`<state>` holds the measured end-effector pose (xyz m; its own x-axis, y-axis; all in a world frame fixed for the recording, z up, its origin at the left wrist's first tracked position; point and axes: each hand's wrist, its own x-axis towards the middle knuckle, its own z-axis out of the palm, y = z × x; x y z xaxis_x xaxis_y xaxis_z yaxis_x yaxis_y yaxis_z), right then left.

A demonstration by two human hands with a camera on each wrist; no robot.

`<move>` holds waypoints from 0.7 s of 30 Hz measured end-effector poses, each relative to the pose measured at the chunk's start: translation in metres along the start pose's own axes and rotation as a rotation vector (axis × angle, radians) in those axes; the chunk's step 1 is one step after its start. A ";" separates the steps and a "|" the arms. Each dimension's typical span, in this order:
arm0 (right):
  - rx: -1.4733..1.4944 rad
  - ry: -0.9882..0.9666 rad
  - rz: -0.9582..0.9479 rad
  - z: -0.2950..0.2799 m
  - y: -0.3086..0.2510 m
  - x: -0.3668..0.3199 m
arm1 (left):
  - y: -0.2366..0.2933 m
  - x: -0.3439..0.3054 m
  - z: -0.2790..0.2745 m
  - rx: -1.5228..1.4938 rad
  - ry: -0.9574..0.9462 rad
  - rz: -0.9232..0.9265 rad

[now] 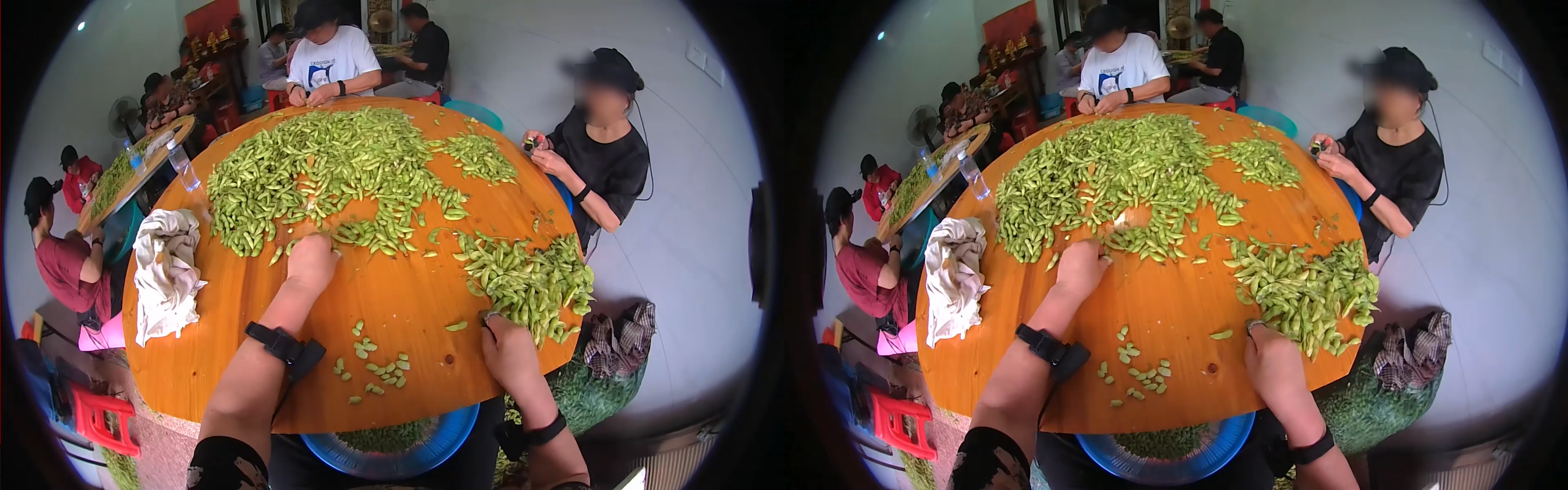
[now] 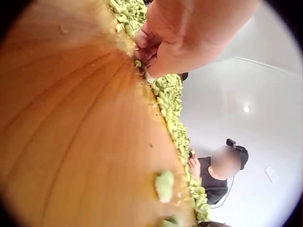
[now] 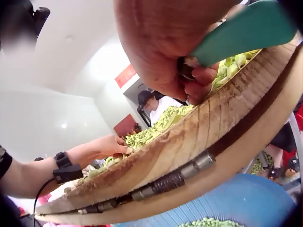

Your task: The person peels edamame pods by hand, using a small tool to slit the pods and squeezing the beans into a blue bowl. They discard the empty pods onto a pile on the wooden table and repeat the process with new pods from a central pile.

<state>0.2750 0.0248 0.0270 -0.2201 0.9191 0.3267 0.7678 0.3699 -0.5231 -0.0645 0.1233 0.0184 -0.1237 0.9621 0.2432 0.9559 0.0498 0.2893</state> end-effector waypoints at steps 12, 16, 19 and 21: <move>0.930 -0.352 0.437 0.027 -0.062 0.016 | 0.070 -0.092 -0.030 -0.979 -0.298 -0.068; 1.173 -0.448 0.517 0.042 -0.062 0.011 | 0.080 -0.117 -0.026 -1.069 -0.361 -0.095; 1.161 -0.434 0.538 0.039 -0.066 0.006 | 0.075 -0.126 -0.006 -1.039 -0.345 0.053; 1.144 -0.420 0.537 0.040 -0.066 0.002 | 0.077 -0.126 -0.003 -0.935 -0.263 0.175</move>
<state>0.1999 0.0080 0.0305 -0.3778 0.8811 -0.2843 -0.0722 -0.3342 -0.9397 0.0241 0.0051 0.0127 0.1708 0.9702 0.1719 0.3457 -0.2223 0.9116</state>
